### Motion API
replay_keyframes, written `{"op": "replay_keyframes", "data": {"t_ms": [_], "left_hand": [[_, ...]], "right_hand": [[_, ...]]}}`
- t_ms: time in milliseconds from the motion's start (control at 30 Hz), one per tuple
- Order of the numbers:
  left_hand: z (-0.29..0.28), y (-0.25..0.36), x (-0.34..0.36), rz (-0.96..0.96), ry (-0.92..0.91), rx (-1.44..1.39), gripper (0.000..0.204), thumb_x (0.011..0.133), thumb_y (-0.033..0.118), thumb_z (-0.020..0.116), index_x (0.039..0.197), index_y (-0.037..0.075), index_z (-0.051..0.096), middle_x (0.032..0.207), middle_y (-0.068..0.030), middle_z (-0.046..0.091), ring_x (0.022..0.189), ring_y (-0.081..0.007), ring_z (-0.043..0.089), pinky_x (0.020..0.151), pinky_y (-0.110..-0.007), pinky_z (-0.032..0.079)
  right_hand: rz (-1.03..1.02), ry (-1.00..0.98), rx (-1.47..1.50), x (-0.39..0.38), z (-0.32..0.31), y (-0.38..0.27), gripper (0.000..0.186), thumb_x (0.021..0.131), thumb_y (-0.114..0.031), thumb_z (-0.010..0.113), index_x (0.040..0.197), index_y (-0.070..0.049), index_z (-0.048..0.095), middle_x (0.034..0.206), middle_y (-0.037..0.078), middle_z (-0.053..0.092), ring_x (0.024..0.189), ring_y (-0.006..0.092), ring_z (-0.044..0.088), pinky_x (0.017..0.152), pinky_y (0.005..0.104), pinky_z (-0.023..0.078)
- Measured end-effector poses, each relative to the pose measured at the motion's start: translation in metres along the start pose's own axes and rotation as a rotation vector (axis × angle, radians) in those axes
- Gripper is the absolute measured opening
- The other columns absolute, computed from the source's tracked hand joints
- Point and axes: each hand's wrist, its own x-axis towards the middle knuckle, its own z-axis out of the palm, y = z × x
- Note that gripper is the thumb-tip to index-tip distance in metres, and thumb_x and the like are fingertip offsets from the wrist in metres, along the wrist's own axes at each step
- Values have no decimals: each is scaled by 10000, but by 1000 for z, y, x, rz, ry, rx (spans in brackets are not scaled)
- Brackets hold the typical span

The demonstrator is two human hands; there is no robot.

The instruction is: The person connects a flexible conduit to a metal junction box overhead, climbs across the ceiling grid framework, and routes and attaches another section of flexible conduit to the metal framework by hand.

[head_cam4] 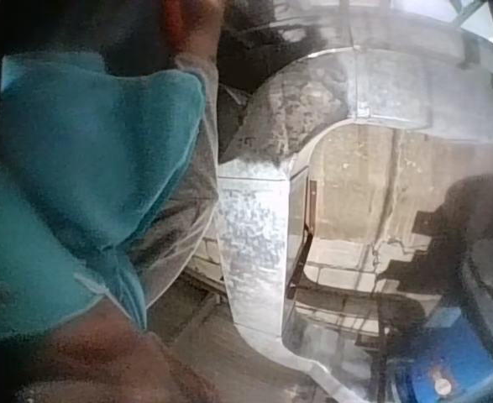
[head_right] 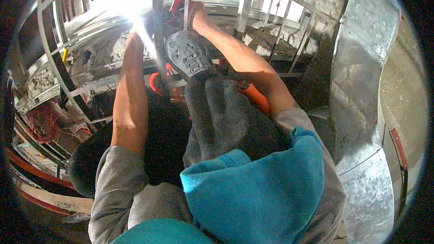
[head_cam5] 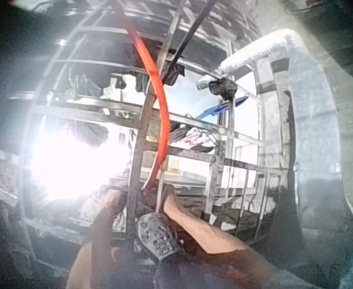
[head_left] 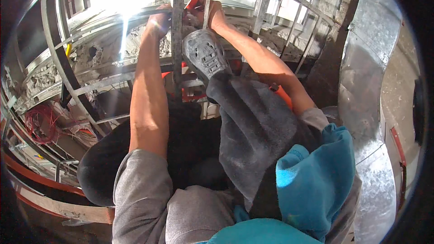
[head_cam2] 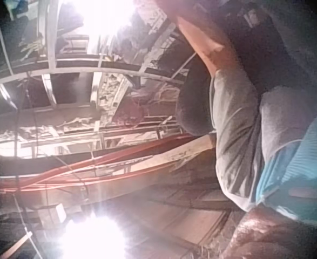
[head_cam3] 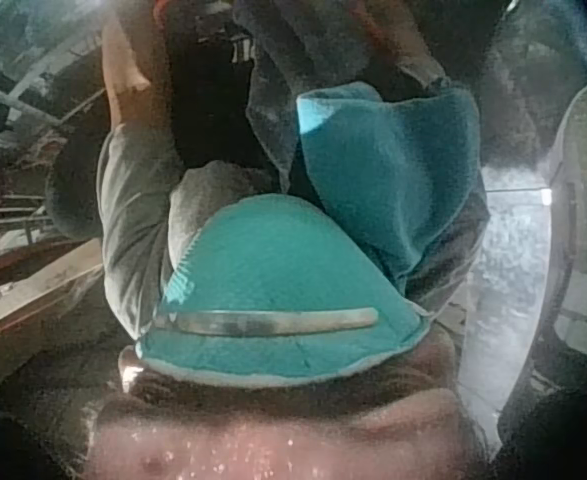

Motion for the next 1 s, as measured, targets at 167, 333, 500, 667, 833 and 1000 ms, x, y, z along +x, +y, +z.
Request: {"op": "replay_keyframes", "data": {"t_ms": [167, 333, 500, 667, 833, 1000], "left_hand": [[-20, -6, -15, 24, -29, -206, 218, 938, 49, 640, 1140, 74, 716, 1072, -94, 732, 938, -179, 654, 814, -333, 534], [-3, 90, -65, 47, -58, 250, 242, 960, 195, 645, 1170, 97, 717, 1052, -71, 727, 932, -184, 636, 816, -353, 525], [-23, 64, -62, 49, 16, 446, 288, 953, 295, 654, 1157, 105, 729, 1021, -68, 725, 917, -183, 622, 803, -374, 510], [-22, 56, -54, -92, -85, 312, 334, 968, 288, 596, 1221, 96, 702, 1096, -99, 729, 951, -204, 629, 844, -368, 505], [-5, 65, -62, -176, 47, -10, 414, 980, 352, 535, 1270, 86, 662, 1151, -133, 716, 995, -209, 638, 886, -374, 502], [-16, 14, -35, -220, 18, 230, 403, 976, 356, 546, 1249, 80, 658, 1163, -147, 708, 1023, -229, 658, 878, -371, 514]], "right_hand": [[337, -146, 962, 16, 6, -17, 258, 844, -273, 804, 1015, -85, 761, 917, 79, 772, 822, 200, 734, 747, 354, 554], [-53, -100, 32, 8, -9, 0, 237, 917, -185, 681, 1055, 4, 718, 934, 113, 756, 783, 232, 713, 678, 391, 569], [245, -159, 644, 21, -3, -21, 212, 855, -113, 746, 1042, -14, 739, 938, 100, 763, 821, 198, 725, 728, 346, 582], [123, -220, 498, 27, -13, -12, 307, 787, 23, 792, 1083, 19, 711, 963, 101, 761, 861, 188, 737, 766, 339, 600], [221, -290, 799, 11, -15, -15, 368, 775, -12, 829, 1123, -25, 711, 984, 88, 755, 881, 182, 724, 777, 345, 600], [260, -267, 639, 11, -11, -37, 383, 773, -32, 838, 1135, -67, 717, 992, 64, 754, 898, 162, 714, 788, 332, 590]]}}
